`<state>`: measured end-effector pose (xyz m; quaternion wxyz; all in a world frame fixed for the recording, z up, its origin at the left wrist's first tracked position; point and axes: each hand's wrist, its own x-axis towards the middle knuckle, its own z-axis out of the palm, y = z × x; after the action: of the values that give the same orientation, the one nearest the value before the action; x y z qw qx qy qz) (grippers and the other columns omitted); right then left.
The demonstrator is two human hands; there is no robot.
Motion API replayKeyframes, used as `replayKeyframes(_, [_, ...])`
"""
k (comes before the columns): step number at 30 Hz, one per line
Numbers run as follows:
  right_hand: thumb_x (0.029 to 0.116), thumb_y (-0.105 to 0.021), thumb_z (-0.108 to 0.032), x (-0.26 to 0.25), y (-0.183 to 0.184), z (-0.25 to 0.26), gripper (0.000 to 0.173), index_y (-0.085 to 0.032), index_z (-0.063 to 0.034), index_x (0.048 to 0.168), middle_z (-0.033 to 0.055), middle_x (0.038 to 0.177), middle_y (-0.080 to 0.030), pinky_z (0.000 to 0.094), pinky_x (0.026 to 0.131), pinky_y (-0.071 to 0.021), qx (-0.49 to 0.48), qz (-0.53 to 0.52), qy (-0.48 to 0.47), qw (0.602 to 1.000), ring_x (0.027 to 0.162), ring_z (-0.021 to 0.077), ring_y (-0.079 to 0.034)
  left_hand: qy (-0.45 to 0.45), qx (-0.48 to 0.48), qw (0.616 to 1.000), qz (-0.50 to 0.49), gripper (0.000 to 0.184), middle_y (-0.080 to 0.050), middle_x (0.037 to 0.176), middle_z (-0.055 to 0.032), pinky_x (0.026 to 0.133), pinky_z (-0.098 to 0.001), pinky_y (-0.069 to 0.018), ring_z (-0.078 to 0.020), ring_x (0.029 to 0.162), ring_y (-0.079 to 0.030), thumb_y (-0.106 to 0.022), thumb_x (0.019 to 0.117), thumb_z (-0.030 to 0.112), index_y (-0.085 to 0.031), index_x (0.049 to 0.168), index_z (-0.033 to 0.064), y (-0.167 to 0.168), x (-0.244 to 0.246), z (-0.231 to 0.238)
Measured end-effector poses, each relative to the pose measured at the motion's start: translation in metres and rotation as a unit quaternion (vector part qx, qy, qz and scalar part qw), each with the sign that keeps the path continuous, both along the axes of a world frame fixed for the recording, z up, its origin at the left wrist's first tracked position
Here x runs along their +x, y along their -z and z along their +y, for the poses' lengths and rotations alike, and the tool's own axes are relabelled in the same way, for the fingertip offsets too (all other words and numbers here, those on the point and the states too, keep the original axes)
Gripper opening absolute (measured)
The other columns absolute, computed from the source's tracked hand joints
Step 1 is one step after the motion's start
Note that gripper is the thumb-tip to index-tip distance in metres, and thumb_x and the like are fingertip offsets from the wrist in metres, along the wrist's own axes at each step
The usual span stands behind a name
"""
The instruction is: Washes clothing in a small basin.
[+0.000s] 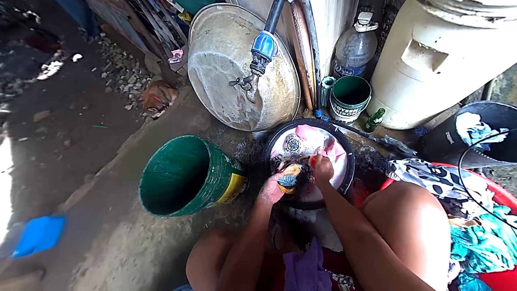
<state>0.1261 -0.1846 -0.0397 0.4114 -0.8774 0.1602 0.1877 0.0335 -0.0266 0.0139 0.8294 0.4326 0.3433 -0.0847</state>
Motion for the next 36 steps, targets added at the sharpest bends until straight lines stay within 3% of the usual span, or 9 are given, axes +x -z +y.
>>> replayKeyframes(3, [0.1124,-0.034,-0.038,-0.012,0.048,-0.019,0.054,-0.065,0.0030,0.130,0.0299,0.144,-0.055,0.0574,0.117,-0.0356,0.043,0.092,-0.024,0.995,0.140,0.0431,-0.048,-0.026,0.073,0.994,0.079,0.035,-0.062,0.122,-0.0182,0.090,-0.0432,-0.0543,-0.0259,0.107,-0.064,-0.043,0.1005,0.002,-0.050,0.135,0.0014,0.018,-0.005,0.011])
replayKeyframes(7, [0.1109,-0.044,-0.035,-0.005,0.068,-0.030,0.048,-0.069,0.0042,0.123,0.0278,0.129,-0.066,0.0554,0.111,-0.0434,0.086,0.099,-0.023,0.991,0.127,0.0401,-0.061,0.082,0.013,0.996,-0.021,0.046,-0.059,0.140,-0.0127,0.103,-0.0431,-0.0512,-0.0234,0.123,-0.061,-0.026,0.1130,0.028,-0.037,0.154,0.0115,0.005,-0.003,0.013])
replayKeyframes(11, [0.1104,-0.036,-0.041,-0.018,0.013,0.010,0.056,-0.069,0.0026,0.121,0.0259,0.123,-0.069,0.0601,0.105,-0.0473,0.118,0.015,-0.046,0.992,0.121,0.0397,-0.064,0.113,0.001,0.994,0.000,0.050,-0.060,0.139,-0.0104,0.104,-0.0429,-0.0501,-0.0222,0.124,-0.060,-0.023,0.1130,0.036,-0.039,0.154,0.0138,0.009,0.004,0.011])
replayKeyframes(16, [0.1059,-0.035,-0.035,-0.055,-0.076,0.069,0.058,-0.072,0.0062,0.088,0.0216,0.093,-0.072,0.0569,0.090,-0.0513,0.218,-0.187,-0.161,0.944,0.097,0.0357,-0.071,-0.060,0.004,0.997,0.048,0.053,-0.062,0.095,-0.0078,0.074,-0.0385,-0.0535,-0.0179,0.085,-0.061,-0.011,0.1113,0.042,-0.051,0.121,0.0092,-0.002,-0.011,-0.018])
replayKeyframes(19, [0.1108,-0.030,-0.034,-0.018,-0.071,0.037,0.057,-0.071,0.0054,0.115,0.0262,0.116,-0.072,0.0593,0.105,-0.0468,0.100,-0.092,-0.159,0.978,0.119,0.0404,-0.065,0.009,-0.021,0.999,-0.023,0.051,-0.068,0.112,-0.0097,0.084,-0.0397,-0.0566,-0.0204,0.100,-0.067,-0.018,0.1120,0.041,-0.053,0.133,0.0095,-0.012,0.003,-0.022])
replayKeyframes(22, [0.1106,-0.027,-0.038,-0.011,-0.071,0.032,0.061,-0.072,0.0040,0.112,0.0251,0.115,-0.072,0.0592,0.104,-0.0459,0.068,-0.081,-0.155,0.982,0.120,0.0395,-0.065,0.021,-0.062,0.996,-0.056,0.051,-0.068,0.118,-0.0112,0.091,-0.0399,-0.0558,-0.0213,0.107,-0.066,-0.018,0.1126,0.038,-0.052,0.136,0.0082,-0.015,0.003,-0.017])
replayKeyframes(26, [0.1059,-0.035,-0.036,-0.057,-0.087,0.068,0.061,-0.071,0.0041,0.079,0.0207,0.088,-0.073,0.0581,0.083,-0.0526,0.151,-0.283,-0.184,0.929,0.092,0.0374,-0.072,-0.037,-0.076,0.994,-0.064,0.066,-0.071,0.086,-0.0039,0.068,-0.0347,-0.0586,-0.0155,0.078,-0.069,-0.006,0.1073,0.054,-0.061,0.105,0.0157,-0.015,-0.004,-0.014])
replayKeyframes(31, [0.1104,-0.033,-0.035,0.007,-0.047,0.018,0.054,-0.071,0.0013,0.118,0.0229,0.126,-0.068,0.0598,0.107,-0.0438,0.030,-0.130,-0.173,0.976,0.126,0.0395,-0.062,0.132,0.065,0.986,-0.080,0.051,-0.055,0.147,-0.0104,0.107,-0.0387,-0.0467,-0.0195,0.129,-0.056,-0.019,0.1135,0.031,-0.035,0.156,0.0089,-0.035,0.017,0.002])
replayKeyframes(36, [0.1034,-0.042,-0.056,0.003,-0.061,0.033,0.064,-0.064,-0.0048,0.136,0.0206,0.152,-0.049,0.0737,0.116,-0.0191,0.196,-0.088,-0.355,0.910,0.146,0.0441,-0.035,0.126,0.170,0.975,-0.069,0.047,-0.063,0.132,-0.0113,0.102,-0.0399,-0.0513,-0.0204,0.118,-0.062,-0.026,0.1134,0.032,-0.050,0.143,0.0052,-0.073,0.024,0.028])
